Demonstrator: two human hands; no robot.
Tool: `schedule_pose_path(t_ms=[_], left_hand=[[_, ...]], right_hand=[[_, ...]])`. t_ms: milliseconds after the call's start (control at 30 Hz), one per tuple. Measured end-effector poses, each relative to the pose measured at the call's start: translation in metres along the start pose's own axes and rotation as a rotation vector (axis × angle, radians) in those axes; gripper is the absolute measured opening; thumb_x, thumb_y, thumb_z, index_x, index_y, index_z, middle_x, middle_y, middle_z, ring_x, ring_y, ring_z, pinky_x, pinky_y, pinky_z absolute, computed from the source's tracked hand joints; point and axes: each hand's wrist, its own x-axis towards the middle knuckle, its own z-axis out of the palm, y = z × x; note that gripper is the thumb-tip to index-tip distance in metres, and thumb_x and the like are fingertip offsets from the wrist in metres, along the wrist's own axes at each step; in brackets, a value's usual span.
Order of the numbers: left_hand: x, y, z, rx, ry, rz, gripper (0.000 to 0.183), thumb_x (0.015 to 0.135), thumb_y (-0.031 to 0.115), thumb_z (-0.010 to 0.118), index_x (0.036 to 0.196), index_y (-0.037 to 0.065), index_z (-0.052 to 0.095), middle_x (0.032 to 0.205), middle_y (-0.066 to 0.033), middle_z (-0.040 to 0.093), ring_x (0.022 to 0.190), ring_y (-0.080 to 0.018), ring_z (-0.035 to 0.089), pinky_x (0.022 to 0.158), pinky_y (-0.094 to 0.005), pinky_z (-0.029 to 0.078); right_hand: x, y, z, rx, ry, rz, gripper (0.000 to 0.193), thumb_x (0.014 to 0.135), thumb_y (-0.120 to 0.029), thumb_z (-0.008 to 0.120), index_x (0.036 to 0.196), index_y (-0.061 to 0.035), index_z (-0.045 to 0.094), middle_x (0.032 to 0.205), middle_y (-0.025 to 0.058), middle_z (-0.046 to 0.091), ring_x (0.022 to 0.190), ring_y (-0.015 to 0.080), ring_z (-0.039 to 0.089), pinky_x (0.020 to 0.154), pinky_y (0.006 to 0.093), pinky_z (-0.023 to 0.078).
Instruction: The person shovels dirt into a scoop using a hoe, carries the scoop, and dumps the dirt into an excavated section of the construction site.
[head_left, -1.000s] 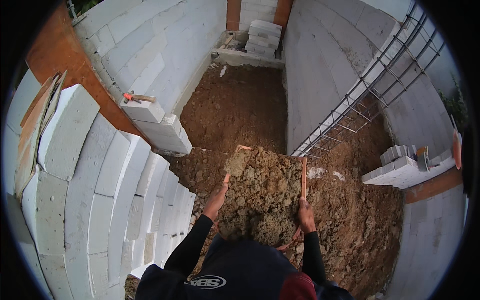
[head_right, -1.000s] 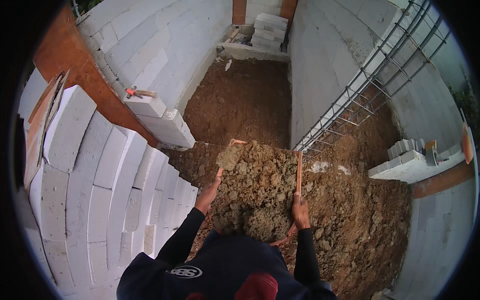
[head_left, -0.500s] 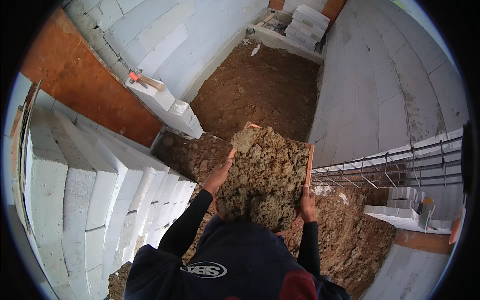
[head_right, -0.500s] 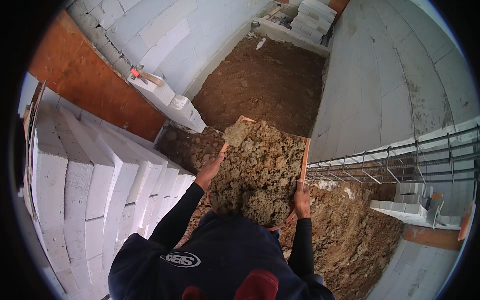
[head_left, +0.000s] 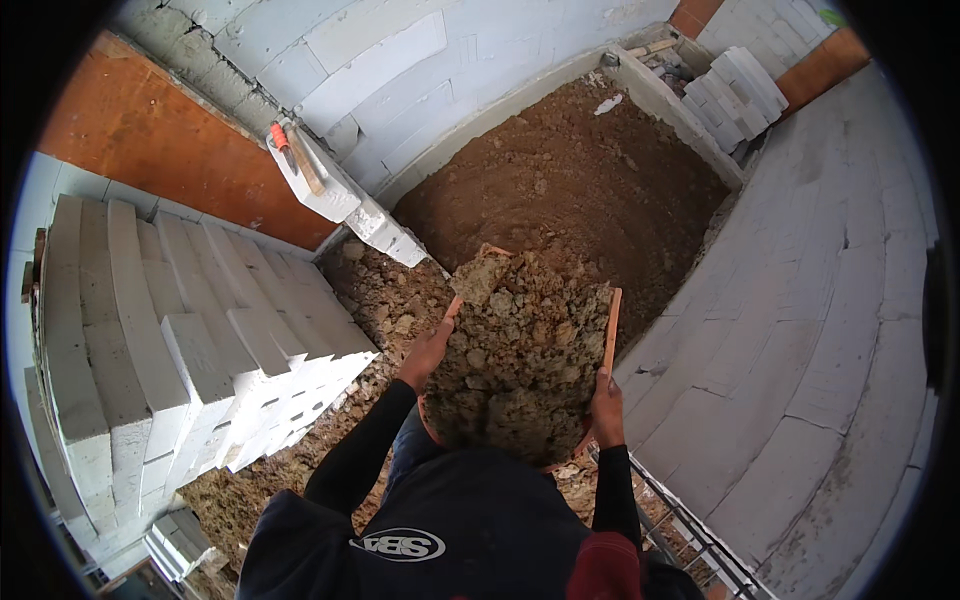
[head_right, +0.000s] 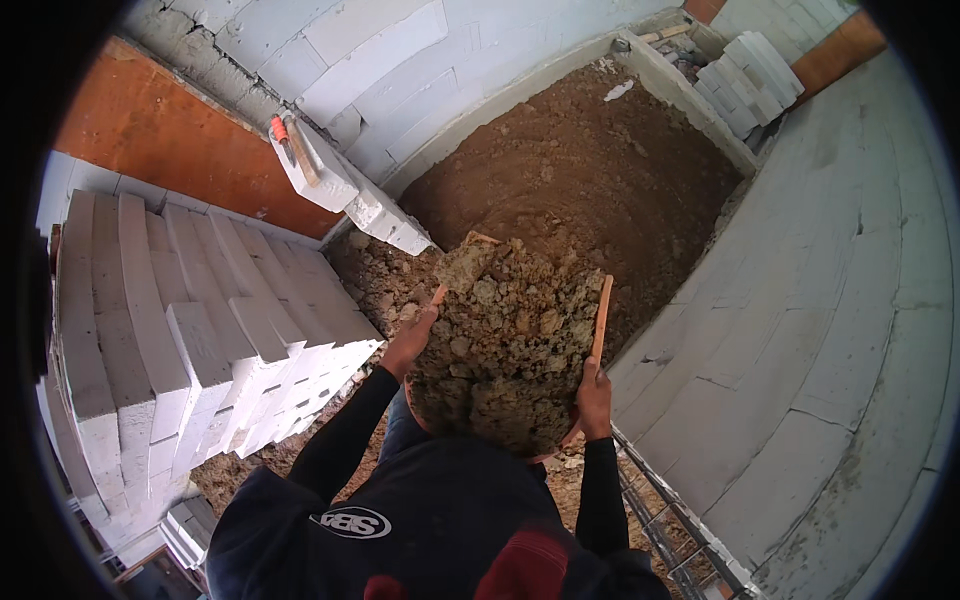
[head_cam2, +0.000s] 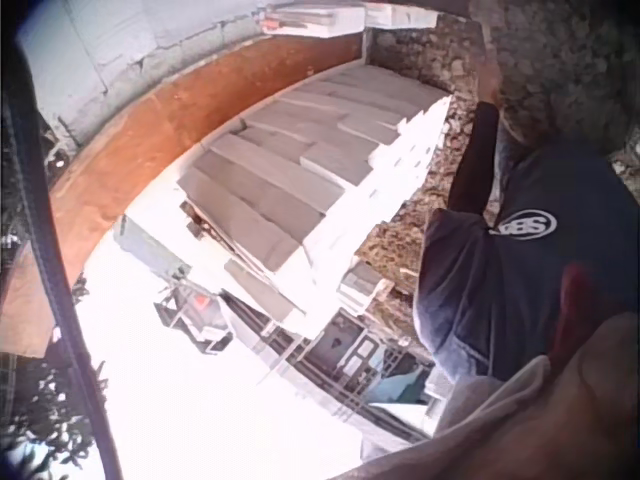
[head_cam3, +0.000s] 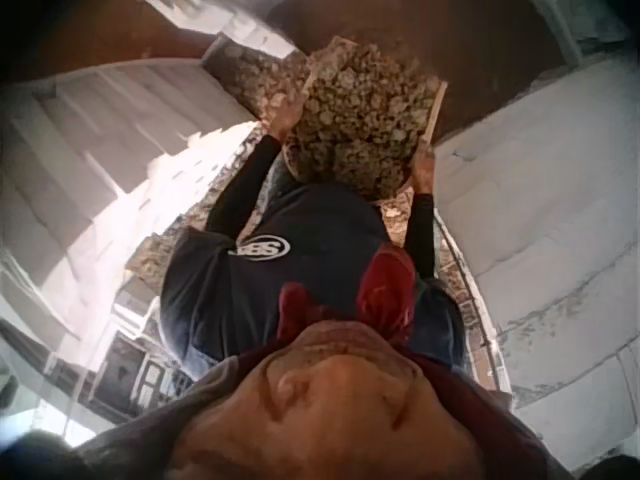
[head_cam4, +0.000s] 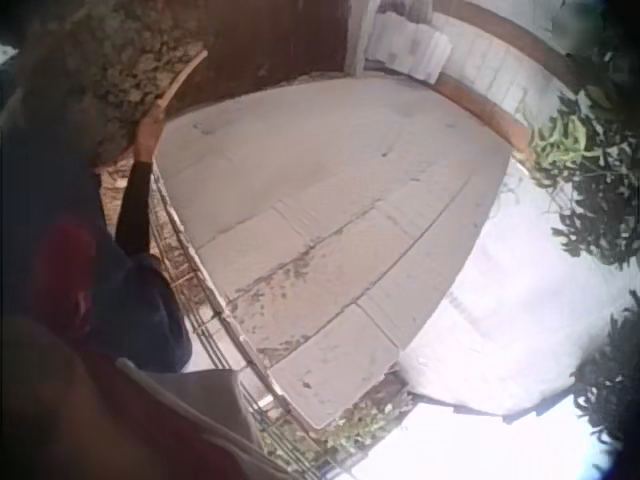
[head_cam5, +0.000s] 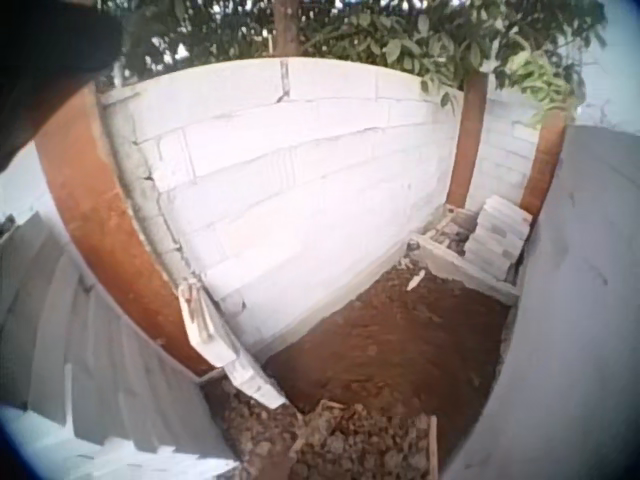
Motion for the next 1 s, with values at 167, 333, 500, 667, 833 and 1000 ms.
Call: schedule_pose_path(t_ms=[167,333,500,667,833,1000], left_hand=[[0.014,0.043,0.009,-0.102,-0.007,0.042,0.094,0.092,0.071,0.046,0.151,-0.001,0.03,0.148,-0.017,0.04,0.137,-0.0332,0.039,0.112,-0.0484,0.036],[0.088,0.025,-0.006,-0.224,0.075,0.074,0.087,0.095,0.066,0.045,0.15,-0.002,0.035,0.124,-0.0155,0.054,0.122,-0.0265,0.05,0.103,-0.0487,0.038],[0.12,0.069,-0.034,-0.297,-0.092,-0.086,0.083,0.097,0.063,0.044,0.155,0.007,0.025,0.16,-0.0237,0.018,0.148,-0.034,0.021,0.117,-0.0482,0.029],[0.18,0.076,-0.082,-0.453,0.069,0.056,0.063,0.103,0.055,0.034,0.156,0.02,0.027,0.165,-0.0092,0.012,0.151,-0.0283,0.011,0.12,-0.0479,0.02],[0.264,0.121,-0.079,-0.801,-0.142,-0.316,0.071,0.105,0.047,0.035,0.156,0.003,0.014,0.164,-0.0158,-0.001,0.149,-0.0413,0.008,0.116,-0.0587,0.02],[0.348,-0.033,-0.15,-1.267,0.319,-0.248,0.045,0.106,0.029,0.042,0.144,0.005,0.037,0.15,-0.0113,0.034,0.119,-0.0237,0.041,0.102,-0.0379,0.039]], right_hand=[[0.051,-0.07,-0.007,-0.043,-0.084,0.046,0.055,0.103,-0.053,0.041,0.102,0.001,0.052,0.064,-0.0018,0.033,0.057,0.009,0.037,0.053,0.0327,0.035],[0.102,-0.116,0.01,-0.111,-0.146,0.055,0.051,0.103,-0.051,0.042,0.106,-0.001,0.051,0.061,-0.001,0.034,0.053,0.0103,0.038,0.052,0.0329,0.037],[0.17,-0.169,0.039,-0.213,-0.23,0.013,0.044,0.103,-0.048,0.043,0.099,-0.0048,0.05,0.06,-0.0013,0.035,0.051,0.0116,0.039,0.05,0.0328,0.038],[0.277,-0.275,0.125,-0.474,-0.486,-0.024,0.035,0.104,-0.04,0.044,0.095,-0.0055,0.047,0.06,0.0008,0.038,0.049,0.0146,0.042,0.048,0.0341,0.04],[0.462,-0.383,0.149,-0.399,-0.481,0.201,0.031,0.103,-0.031,0.048,0.1,-0.0005,0.052,0.062,0.0067,0.049,0.049,0.0211,0.047,0.048,0.0392,0.046],[0.426,-0.501,0.453,-1.588,-0.715,-0.286,0.027,0.092,-0.009,0.056,0.07,0.0021,0.066,0.059,0.0135,0.063,0.05,0.0256,0.06,0.048,0.0395,0.041]])
